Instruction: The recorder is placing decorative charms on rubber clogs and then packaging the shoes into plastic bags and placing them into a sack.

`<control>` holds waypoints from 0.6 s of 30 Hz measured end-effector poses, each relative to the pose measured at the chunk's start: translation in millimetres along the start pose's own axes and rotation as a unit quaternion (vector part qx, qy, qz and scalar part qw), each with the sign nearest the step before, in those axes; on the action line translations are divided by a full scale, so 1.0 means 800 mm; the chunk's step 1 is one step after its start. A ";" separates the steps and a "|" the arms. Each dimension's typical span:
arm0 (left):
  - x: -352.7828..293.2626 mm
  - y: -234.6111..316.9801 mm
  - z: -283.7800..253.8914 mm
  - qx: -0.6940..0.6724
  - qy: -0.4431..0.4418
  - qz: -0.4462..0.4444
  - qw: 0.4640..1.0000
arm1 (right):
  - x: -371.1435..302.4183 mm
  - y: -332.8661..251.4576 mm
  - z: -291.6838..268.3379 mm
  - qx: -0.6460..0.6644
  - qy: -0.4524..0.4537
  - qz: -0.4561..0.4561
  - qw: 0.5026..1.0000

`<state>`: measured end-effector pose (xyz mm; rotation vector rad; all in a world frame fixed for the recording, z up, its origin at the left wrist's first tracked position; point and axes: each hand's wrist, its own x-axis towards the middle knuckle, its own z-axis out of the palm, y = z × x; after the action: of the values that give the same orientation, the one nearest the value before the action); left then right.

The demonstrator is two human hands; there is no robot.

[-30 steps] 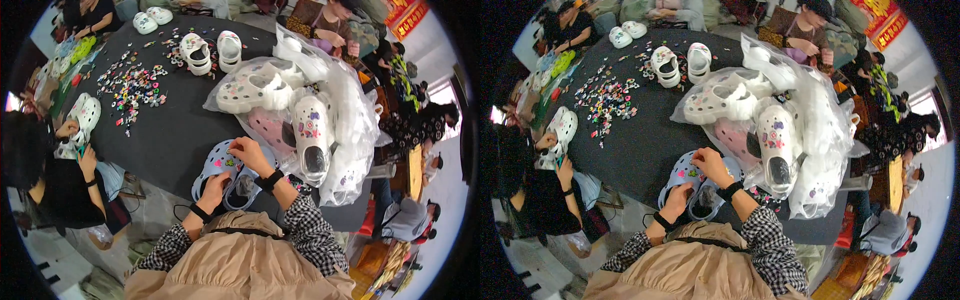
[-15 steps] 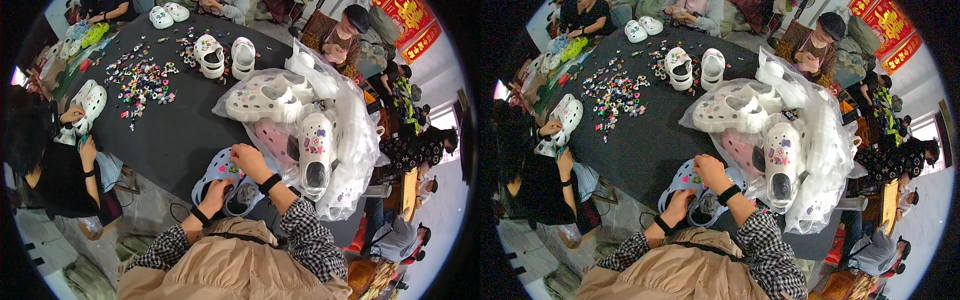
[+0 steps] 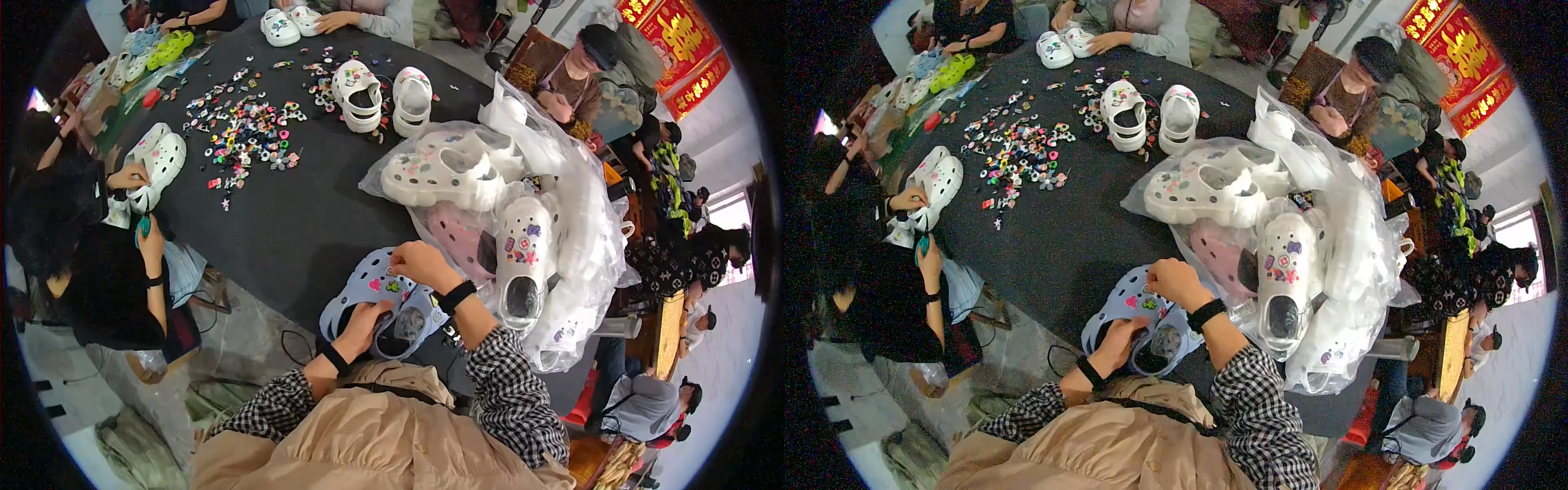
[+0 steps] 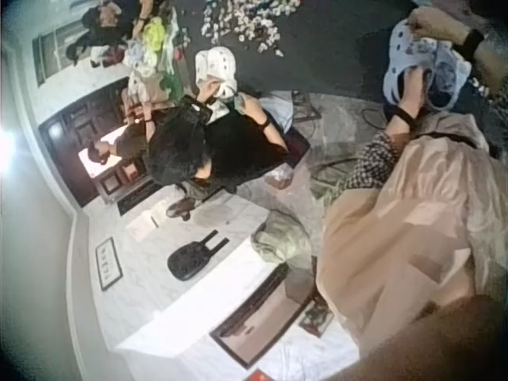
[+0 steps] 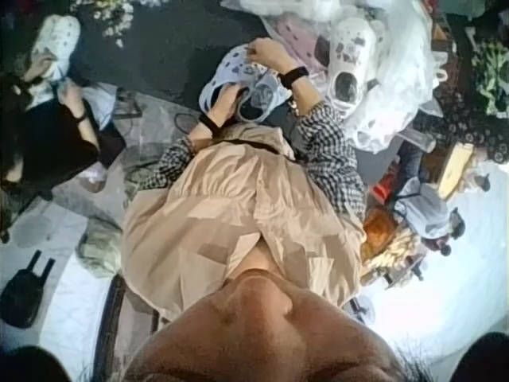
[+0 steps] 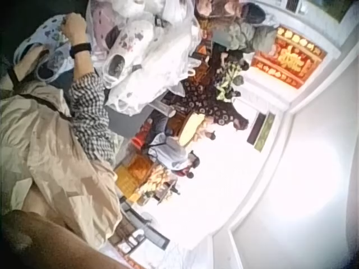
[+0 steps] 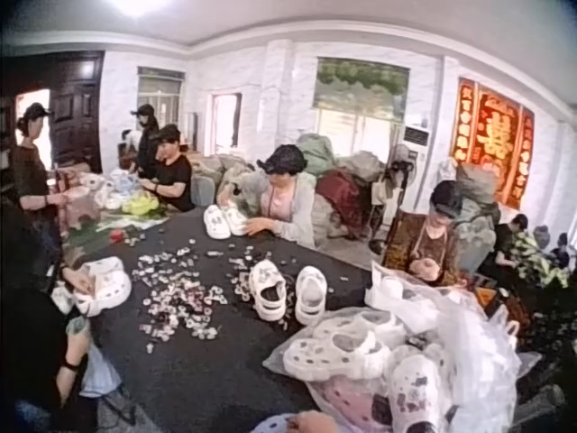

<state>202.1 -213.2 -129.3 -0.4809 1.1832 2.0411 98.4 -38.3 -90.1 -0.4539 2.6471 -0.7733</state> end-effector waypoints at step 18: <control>0.029 -0.043 0.001 -0.048 0.011 0.022 0.999 | 0.041 0.036 -0.019 -0.051 -0.129 -0.025 0.990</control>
<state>211.9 -191.9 -163.7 -0.5293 1.1221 2.1432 56.7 -21.0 -101.9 -0.6055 2.4482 -0.5519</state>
